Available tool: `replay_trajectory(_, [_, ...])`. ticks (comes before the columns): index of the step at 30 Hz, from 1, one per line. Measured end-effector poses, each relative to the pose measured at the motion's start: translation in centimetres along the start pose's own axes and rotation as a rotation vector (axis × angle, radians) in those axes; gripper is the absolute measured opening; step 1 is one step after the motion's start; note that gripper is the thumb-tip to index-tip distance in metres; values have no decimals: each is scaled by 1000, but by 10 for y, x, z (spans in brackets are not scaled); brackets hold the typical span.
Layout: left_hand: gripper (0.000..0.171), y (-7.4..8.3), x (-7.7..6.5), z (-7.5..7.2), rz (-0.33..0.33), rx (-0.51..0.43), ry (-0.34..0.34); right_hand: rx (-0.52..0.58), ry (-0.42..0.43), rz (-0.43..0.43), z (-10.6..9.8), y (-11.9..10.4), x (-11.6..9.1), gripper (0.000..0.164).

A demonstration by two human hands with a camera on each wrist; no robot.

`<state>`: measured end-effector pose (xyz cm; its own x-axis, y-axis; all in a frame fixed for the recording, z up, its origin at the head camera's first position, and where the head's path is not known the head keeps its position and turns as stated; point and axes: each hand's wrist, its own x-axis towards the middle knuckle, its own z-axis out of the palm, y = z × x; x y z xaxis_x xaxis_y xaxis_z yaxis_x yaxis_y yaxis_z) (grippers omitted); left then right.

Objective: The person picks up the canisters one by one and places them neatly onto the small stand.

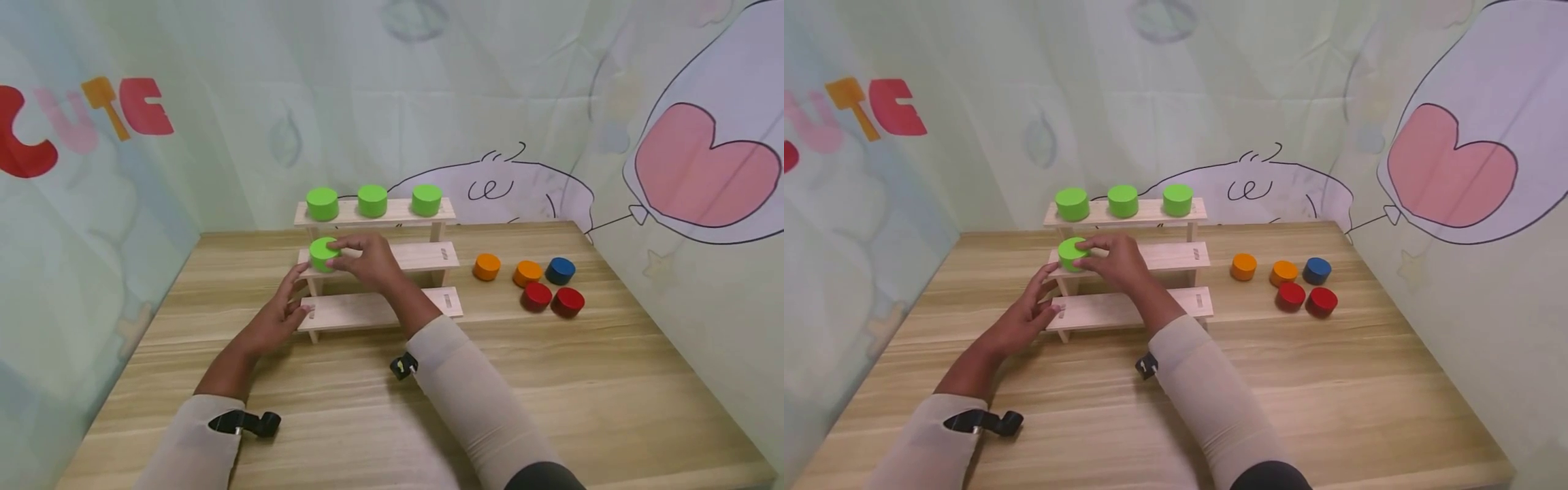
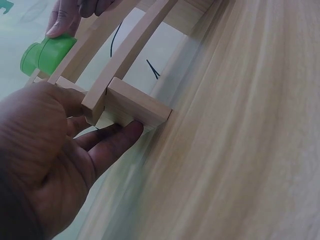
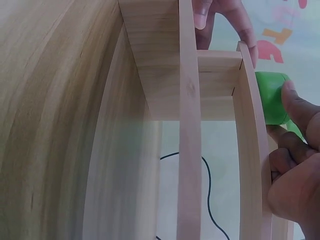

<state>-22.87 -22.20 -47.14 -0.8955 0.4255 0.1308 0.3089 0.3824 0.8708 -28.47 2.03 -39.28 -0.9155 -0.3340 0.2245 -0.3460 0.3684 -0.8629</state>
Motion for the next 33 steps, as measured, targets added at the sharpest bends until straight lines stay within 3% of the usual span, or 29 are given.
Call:
replay_trajectory(12, [85, -2, 0, 2, -7, -9, 1, 87, 3, -23, -4, 4, -2, 48])
replay_trajectory(23, [85, -2, 0, 2, 1, 9, 13, 70, 42, -77, -9, 6, -15, 42])
replay_trajectory(33, [84, 0, 0, 1, -8, 7, 14, 54, 76, -97, -33, 9, -33, 40])
